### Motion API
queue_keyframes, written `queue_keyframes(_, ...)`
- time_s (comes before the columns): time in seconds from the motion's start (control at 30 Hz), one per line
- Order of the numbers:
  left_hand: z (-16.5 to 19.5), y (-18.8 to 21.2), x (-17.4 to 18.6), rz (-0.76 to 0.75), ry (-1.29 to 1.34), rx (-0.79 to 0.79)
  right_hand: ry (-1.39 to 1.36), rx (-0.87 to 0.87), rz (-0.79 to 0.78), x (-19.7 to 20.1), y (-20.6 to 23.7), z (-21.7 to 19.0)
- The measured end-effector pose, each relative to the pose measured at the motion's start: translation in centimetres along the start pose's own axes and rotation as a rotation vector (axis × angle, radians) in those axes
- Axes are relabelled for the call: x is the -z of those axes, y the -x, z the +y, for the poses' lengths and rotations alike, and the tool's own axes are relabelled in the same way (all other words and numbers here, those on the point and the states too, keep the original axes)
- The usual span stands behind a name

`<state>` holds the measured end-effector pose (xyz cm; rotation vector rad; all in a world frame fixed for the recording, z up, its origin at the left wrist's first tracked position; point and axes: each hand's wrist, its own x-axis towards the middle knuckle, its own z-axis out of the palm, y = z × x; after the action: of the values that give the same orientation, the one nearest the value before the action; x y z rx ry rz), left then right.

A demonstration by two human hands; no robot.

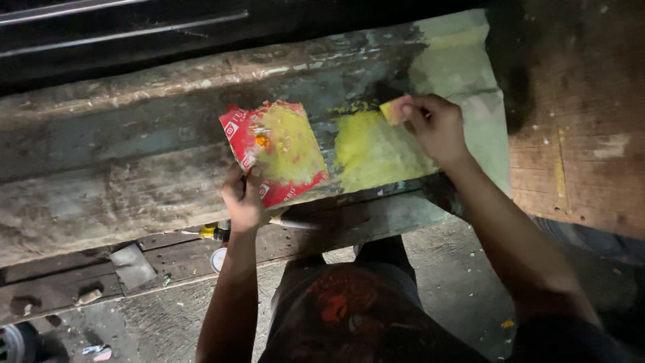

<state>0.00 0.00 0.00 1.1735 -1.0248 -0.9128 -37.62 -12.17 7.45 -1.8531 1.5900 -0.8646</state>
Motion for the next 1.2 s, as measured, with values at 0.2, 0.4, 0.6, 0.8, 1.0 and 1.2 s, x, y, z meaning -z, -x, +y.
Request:
queue_keyframes(0.2, 1.1, 0.4, -0.4, 0.005, -0.061, 0.029, 0.067, -0.057, -0.107, -2.1, -2.6, 2.8)
queue_keyframes(0.4, 1.7, 0.4, -1.1, 0.004, -0.072, 0.012, 0.247, 0.236, -0.06, 1.3, -3.8, 1.1)
queue_keyframes(0.6, 2.3, 0.7, -1.5, -0.003, -0.049, 0.028, 0.576, 0.692, -0.154, 0.5, -1.1, -1.7)
queue_keyframes(0.8, 2.4, 0.4, -2.0, 0.009, 0.016, 0.048, 0.57, 0.763, -0.302, 2.5, 1.8, -1.4)
queue_keyframes(1.0, 2.1, 0.7, -2.2, -0.002, 0.025, 0.065, 0.018, 0.133, -0.079, 2.1, 0.4, -0.7)
queue_keyframes(1.2, 2.3, 0.5, -2.4, -0.016, 0.055, 0.039, 0.43, -0.068, -0.103, -0.6, -2.2, -1.3)
